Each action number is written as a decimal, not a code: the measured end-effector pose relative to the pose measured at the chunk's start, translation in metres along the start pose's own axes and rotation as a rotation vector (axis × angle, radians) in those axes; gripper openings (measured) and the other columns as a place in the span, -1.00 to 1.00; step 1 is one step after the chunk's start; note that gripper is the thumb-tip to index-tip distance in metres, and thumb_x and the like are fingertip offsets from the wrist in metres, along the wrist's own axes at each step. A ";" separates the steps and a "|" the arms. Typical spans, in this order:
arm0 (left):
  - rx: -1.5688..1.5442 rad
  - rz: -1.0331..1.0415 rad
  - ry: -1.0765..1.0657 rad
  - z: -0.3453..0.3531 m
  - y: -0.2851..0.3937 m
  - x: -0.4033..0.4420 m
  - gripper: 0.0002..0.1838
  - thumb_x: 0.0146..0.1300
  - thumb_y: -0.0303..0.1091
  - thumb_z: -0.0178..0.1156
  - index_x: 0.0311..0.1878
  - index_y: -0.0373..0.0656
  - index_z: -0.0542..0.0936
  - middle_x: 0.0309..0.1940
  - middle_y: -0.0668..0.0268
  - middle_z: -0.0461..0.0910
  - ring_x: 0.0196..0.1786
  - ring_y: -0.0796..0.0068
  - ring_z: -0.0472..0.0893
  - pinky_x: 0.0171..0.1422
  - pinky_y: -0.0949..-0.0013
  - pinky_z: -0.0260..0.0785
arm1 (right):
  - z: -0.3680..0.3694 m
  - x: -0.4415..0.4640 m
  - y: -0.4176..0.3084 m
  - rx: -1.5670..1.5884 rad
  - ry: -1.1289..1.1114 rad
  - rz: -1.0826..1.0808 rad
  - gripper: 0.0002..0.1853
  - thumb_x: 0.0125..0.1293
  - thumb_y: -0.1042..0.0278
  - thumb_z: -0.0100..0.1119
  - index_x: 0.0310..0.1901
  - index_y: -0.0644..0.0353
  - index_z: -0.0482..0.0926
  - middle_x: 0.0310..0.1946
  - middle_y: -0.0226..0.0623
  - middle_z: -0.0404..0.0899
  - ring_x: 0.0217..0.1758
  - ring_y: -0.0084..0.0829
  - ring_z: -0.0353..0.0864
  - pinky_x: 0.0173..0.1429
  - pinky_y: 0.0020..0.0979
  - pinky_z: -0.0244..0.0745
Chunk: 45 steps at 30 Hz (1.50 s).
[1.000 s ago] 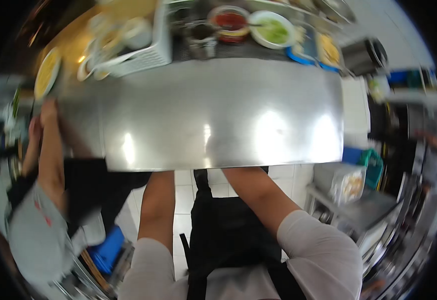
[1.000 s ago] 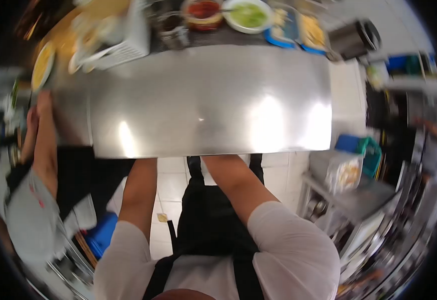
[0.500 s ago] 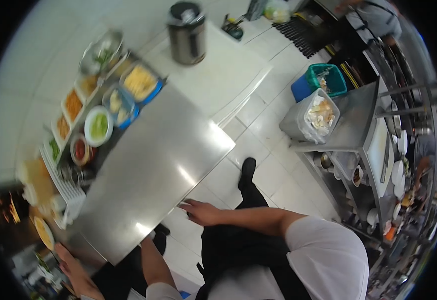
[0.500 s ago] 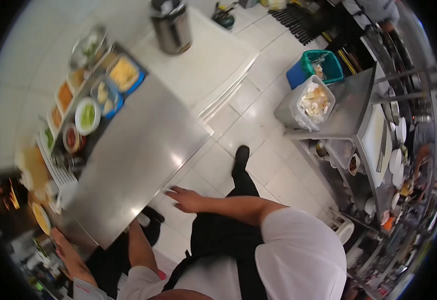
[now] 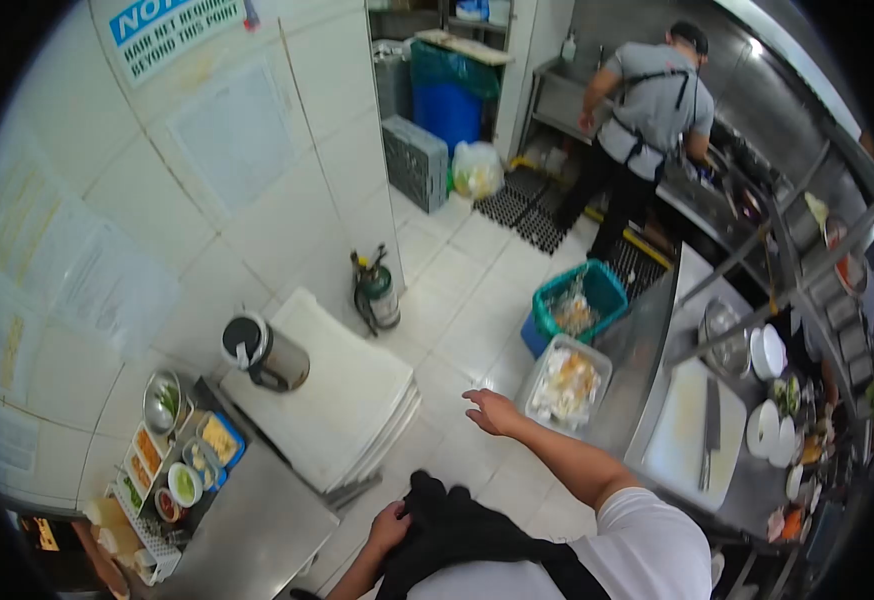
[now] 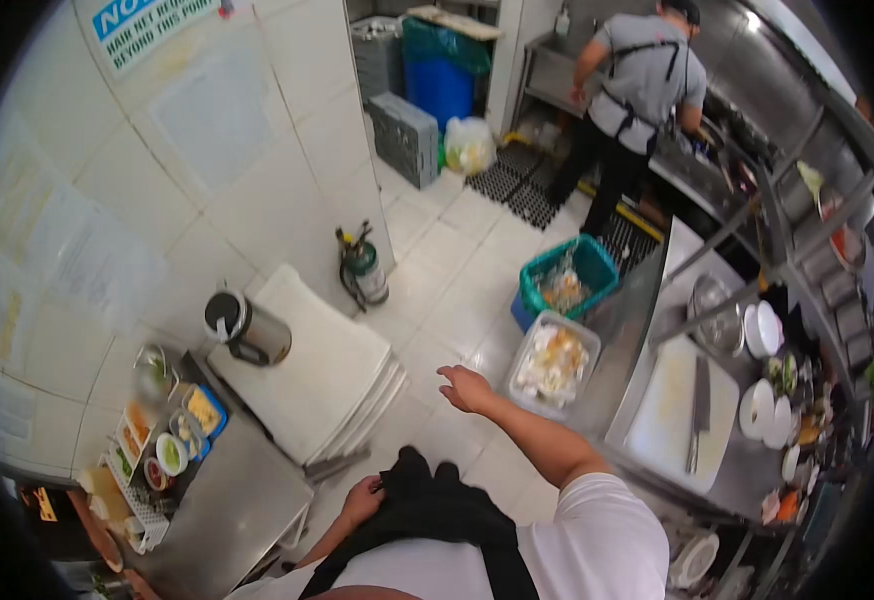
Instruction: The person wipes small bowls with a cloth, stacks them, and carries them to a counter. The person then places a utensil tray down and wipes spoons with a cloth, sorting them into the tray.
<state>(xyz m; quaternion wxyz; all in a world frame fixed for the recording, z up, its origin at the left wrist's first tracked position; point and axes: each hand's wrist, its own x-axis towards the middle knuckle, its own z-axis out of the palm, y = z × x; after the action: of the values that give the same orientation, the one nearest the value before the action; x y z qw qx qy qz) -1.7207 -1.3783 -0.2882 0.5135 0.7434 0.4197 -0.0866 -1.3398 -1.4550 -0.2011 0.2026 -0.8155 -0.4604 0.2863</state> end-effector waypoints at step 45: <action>0.127 -0.024 -0.098 -0.261 0.607 0.945 -0.48 0.17 -0.08 0.25 0.04 -0.34 0.62 -0.01 -0.05 0.63 0.07 0.03 0.61 0.20 0.18 0.43 | -0.385 0.833 0.297 0.627 -0.198 0.564 -0.55 0.24 0.20 0.31 0.10 0.25 0.54 -0.24 -0.21 0.61 -0.40 -0.42 0.59 -0.43 -0.41 0.51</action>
<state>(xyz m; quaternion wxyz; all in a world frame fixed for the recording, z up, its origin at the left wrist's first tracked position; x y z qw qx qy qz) -0.7690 -0.7280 -0.2788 0.4842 0.7642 0.3968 -0.1555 -0.5562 -0.9050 -0.3205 0.3090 -0.7770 -0.1276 0.5334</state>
